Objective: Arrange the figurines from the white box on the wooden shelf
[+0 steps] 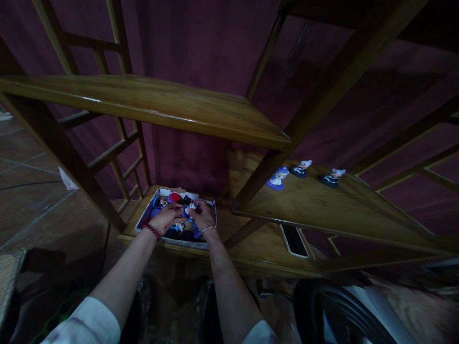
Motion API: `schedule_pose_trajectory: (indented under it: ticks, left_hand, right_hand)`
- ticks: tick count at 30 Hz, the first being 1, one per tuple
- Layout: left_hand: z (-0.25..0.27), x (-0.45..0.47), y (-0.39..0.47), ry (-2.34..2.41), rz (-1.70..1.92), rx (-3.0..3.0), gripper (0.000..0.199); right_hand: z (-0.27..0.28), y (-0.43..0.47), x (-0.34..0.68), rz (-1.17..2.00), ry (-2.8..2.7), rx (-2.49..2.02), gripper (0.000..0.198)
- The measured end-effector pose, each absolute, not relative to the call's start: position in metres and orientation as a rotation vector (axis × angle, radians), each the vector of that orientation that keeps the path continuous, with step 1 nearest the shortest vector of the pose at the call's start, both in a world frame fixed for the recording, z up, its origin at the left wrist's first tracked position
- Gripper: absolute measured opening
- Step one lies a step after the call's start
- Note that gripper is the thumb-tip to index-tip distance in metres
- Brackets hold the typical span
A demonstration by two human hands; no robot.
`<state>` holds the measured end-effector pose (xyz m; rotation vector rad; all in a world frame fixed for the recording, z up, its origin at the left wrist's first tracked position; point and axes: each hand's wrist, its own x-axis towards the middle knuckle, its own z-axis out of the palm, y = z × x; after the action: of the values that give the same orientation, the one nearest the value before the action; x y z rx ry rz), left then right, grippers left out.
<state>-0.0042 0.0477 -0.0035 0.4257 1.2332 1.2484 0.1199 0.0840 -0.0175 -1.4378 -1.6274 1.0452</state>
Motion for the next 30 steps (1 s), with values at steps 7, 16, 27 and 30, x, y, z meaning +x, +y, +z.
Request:
schedule_pose_trajectory:
  ticks: [7,16,27,30]
  left_hand:
    - [0.002,-0.001,0.044,1.252,1.290,0.430,0.017]
    - [0.020,0.004,0.014,1.185,1.335,0.493,0.016]
    - [0.053,0.025,-0.038,1.018,1.434,0.522,0.015]
    - [0.067,0.029,-0.050,0.998,1.457,0.537,0.013]
  right_hand:
    - [-0.019,0.082,0.119,1.038,-1.653,-1.391,0.024]
    - [-0.016,0.060,0.129,0.964,-1.729,-1.235,0.026]
    - [0.049,0.007,0.150,0.868,-1.825,-1.143,0.024]
    - [0.066,-0.005,0.155,0.830,-1.828,-1.118,0.023]
